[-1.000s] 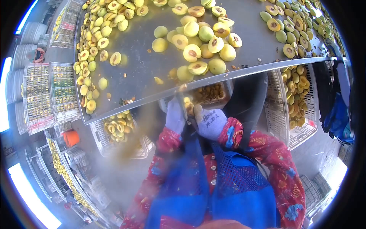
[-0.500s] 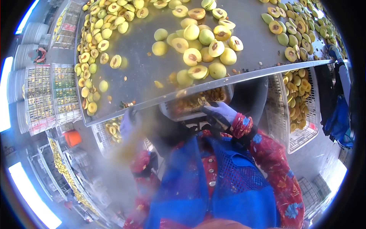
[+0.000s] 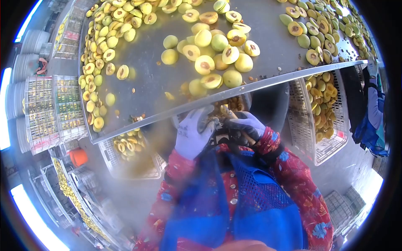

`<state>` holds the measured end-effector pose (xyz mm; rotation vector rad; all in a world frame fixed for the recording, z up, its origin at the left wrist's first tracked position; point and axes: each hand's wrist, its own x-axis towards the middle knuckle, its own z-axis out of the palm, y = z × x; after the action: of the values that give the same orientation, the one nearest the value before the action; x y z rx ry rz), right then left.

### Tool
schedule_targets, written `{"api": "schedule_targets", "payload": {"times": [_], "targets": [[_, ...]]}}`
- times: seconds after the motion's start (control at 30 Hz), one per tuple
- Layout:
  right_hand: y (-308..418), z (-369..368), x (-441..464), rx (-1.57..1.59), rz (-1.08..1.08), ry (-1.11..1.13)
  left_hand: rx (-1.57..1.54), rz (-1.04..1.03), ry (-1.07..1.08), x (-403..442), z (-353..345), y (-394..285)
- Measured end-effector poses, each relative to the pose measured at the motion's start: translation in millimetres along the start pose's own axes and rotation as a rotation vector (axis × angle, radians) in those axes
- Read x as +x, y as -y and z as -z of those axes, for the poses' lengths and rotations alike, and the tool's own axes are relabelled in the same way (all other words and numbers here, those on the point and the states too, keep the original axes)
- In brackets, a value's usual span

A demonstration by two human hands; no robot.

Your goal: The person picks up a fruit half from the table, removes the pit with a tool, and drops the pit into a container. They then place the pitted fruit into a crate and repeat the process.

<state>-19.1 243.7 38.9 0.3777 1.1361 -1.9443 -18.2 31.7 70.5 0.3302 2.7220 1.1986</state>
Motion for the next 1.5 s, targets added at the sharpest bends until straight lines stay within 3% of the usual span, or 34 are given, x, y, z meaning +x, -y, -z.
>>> {"api": "schedule_targets", "payload": {"times": [0.07, 0.2, 0.3, 0.4, 0.5, 0.57, 0.67, 0.8, 0.9, 0.97, 1.07, 1.13, 1.23, 1.37, 1.4, 1.5], "targets": [[3.3, -6.5, -4.1, 0.151, -0.022, 0.070, -0.321, 0.103, 0.083, 2.2, -4.1, -1.6], [7.0, -2.4, -15.6, 0.141, -0.149, 0.238, -0.897, 0.269, 0.304, 6.5, -13.1, 16.6], [-3.4, -4.4, -19.6, 0.199, -0.152, 0.223, -1.114, 0.493, 0.342, 5.6, -17.3, 8.1], [-6.6, -3.7, -11.6, 0.196, -0.042, 0.054, -0.417, 0.079, 0.063, 0.8, -19.6, 3.1], [-2.6, 4.2, -10.9, 0.157, -0.019, 0.041, -0.062, 0.095, -0.034, 13.0, 10.9, 0.2], [-0.6, 7.7, -14.8, 0.018, 0.001, 0.081, 0.503, 0.100, -0.132, 43.9, 24.8, -15.6], [0.4, 6.9, -11.2, -0.079, 0.012, 0.064, 0.680, 0.192, 0.115, 91.8, 4.1, 25.1], [-3.1, -2.7, -15.8, -0.067, 0.081, -0.025, 0.734, 0.275, 0.362, 125.3, 19.0, 22.7], [-1.6, 0.6, -19.9, -0.115, 0.102, 0.011, 0.411, 0.125, 0.159, 114.2, 38.7, 64.7], [6.5, -6.3, -29.4, -0.162, 0.122, 0.030, -0.315, 0.267, 0.180, 93.7, 50.2, 57.0], [10.5, -20.3, -22.7, -0.645, 0.518, 0.011, -0.982, 0.400, 0.058, 55.3, 45.4, 66.4], [21.5, -34.7, -19.9, -0.894, 0.824, -0.010, -1.102, 0.489, 0.058, 40.2, 43.5, 45.7], [26.0, -52.7, -24.5, -0.788, 0.639, -0.089, -1.330, 0.554, 0.024, 33.6, 27.7, 22.0], [17.3, -59.7, -20.5, -0.830, 0.640, -0.175, -1.478, 0.523, 0.073, 25.8, 21.6, -19.1], [16.1, -61.8, -20.6, -0.844, 0.645, -0.198, -1.314, 0.561, -0.041, 23.6, 21.9, -31.8], [13.3, -66.3, -20.9, -0.864, 0.643, -0.235, -1.023, 0.368, -0.099, 14.5, 2.4, -8.0]]}}
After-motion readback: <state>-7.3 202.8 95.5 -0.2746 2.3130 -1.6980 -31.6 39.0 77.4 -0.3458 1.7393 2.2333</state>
